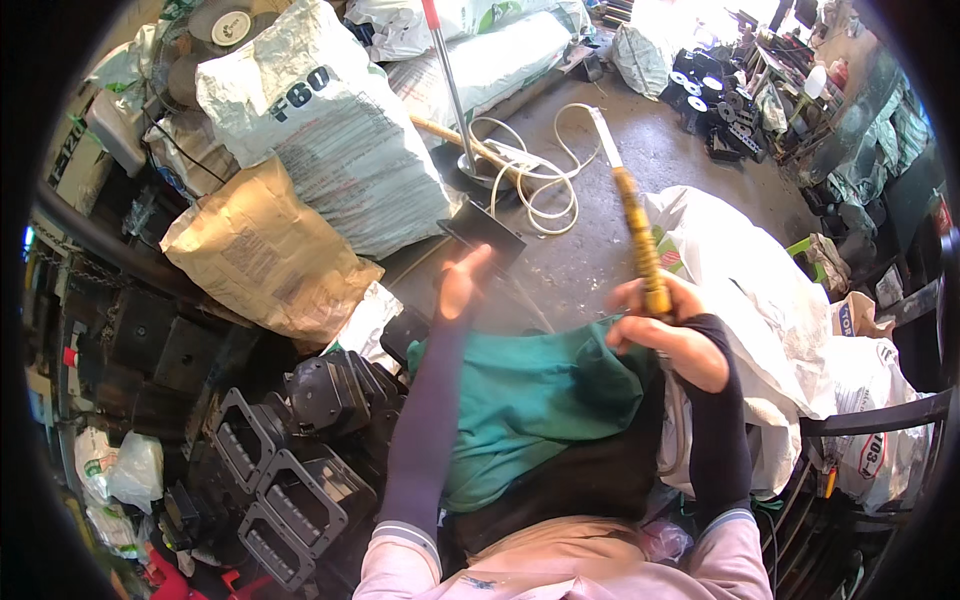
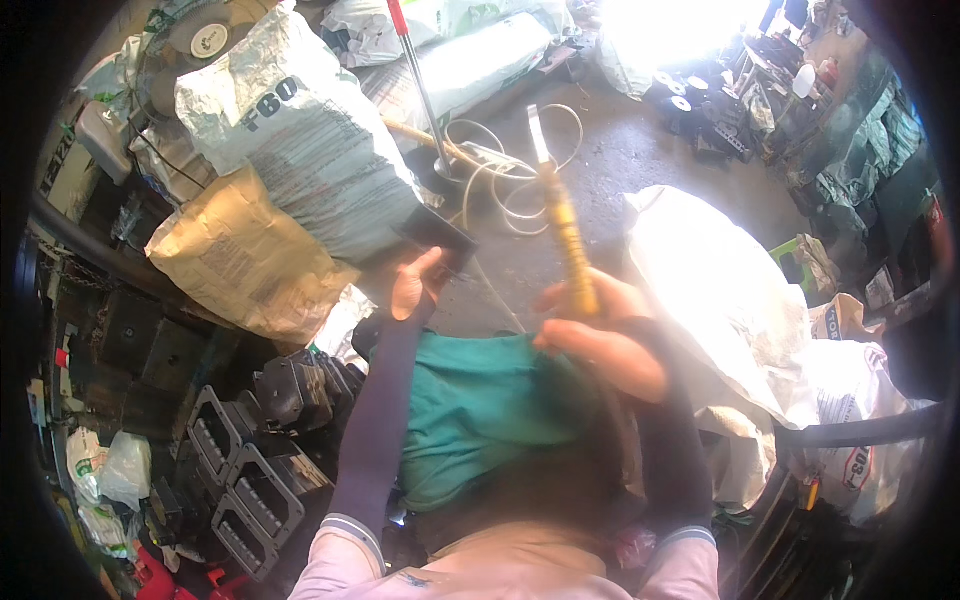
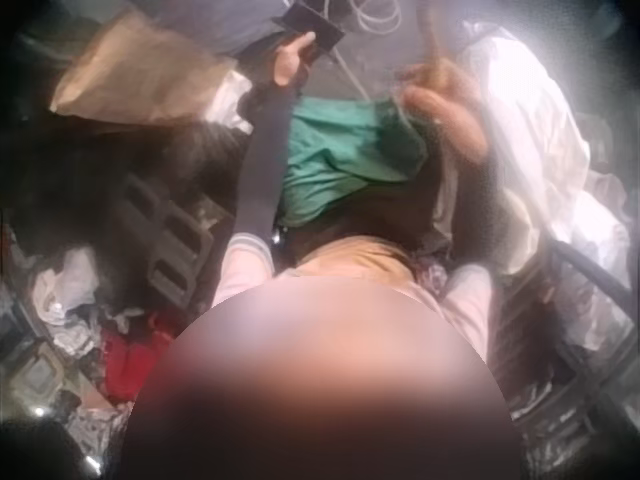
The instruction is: The person sits on the floor and repeatedly cleans black plastic parts using a green cloth and a small metal scraper. They alternate between scraping the surfaces and wiping them down, handling the parts one at a time.
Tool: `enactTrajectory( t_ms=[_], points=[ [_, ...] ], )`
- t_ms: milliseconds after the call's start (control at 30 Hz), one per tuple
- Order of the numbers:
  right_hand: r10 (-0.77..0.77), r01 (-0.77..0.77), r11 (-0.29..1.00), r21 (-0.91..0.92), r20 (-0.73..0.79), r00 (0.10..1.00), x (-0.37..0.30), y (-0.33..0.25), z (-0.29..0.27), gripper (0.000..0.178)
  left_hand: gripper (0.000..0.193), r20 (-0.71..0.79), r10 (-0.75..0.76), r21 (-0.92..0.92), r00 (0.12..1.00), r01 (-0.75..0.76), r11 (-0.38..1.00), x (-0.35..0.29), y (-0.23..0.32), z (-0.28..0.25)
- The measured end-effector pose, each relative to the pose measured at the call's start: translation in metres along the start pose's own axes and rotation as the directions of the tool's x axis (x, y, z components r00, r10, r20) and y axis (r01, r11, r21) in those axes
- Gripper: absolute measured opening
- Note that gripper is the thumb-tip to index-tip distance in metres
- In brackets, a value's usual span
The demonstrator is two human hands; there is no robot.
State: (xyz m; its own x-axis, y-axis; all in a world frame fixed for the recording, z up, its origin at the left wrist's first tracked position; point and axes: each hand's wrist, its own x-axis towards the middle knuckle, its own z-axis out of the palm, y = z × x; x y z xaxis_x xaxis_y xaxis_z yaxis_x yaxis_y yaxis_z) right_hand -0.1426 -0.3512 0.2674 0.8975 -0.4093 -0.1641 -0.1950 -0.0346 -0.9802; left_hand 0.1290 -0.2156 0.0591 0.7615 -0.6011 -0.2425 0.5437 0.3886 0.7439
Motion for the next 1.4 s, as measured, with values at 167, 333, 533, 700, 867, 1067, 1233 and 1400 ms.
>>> enactTrajectory(
  t_ms=[167, 333, 533, 700, 867, 1067, 1233, 1400],
  points=[
    [-0.018, 0.001, 0.684, -0.73, -0.016, 1.0, 0.032, -0.001, 0.019, 0.03, 0.019, -0.022, -0.029, 0.04, 0.999, 0.03, 0.999, 0.01, -0.008, -0.008],
    [-0.278, 0.255, 0.679, -0.688, 0.08, 0.957, 0.026, 0.023, 0.013, 0.044, 0.021, -0.073, -0.031, 0.047, 0.997, 0.035, 0.998, 0.009, -0.004, -0.016],
    [0.123, -0.048, 0.932, -0.359, 0.189, 0.974, 0.017, 0.081, 0.017, 0.036, 0.018, -0.051, -0.034, -0.193, 0.998, 0.023, 0.981, 0.013, 0.002, -0.022],
    [0.044, -0.081, 0.874, -0.479, -0.089, 0.995, 0.026, 0.102, 0.046, 0.038, 0.03, -0.225, 0.021, 0.044, 0.974, -0.011, 0.999, 0.015, 0.001, -0.015],
    [0.034, -0.016, 0.777, -0.629, 0.016, 0.999, 0.044, 0.095, 0.048, 0.034, 0.042, -0.401, -0.053, 0.238, 0.914, 0.16, 0.958, 0.01, 0.001, -0.004],
    [0.061, -0.016, 0.711, -0.703, 0.039, 0.997, 0.07, 0.086, 0.059, 0.034, 0.045, -0.276, -0.042, 0.287, 0.96, 0.124, 0.95, 0.01, -0.006, -0.008],
    [0.067, -0.018, 0.652, -0.758, 0.034, 0.997, 0.084, 0.075, 0.075, 0.035, 0.051, -0.153, 0.128, 0.251, 0.98, -0.086, 0.964, 0.017, -0.014, -0.014],
    [-0.083, 0.012, 0.599, -0.8, -0.047, 0.995, 0.084, 0.067, 0.081, 0.029, 0.065, -0.1, 0.326, 0.619, 0.94, -0.198, 0.76, 0.011, -0.016, -0.006]
  ],
)
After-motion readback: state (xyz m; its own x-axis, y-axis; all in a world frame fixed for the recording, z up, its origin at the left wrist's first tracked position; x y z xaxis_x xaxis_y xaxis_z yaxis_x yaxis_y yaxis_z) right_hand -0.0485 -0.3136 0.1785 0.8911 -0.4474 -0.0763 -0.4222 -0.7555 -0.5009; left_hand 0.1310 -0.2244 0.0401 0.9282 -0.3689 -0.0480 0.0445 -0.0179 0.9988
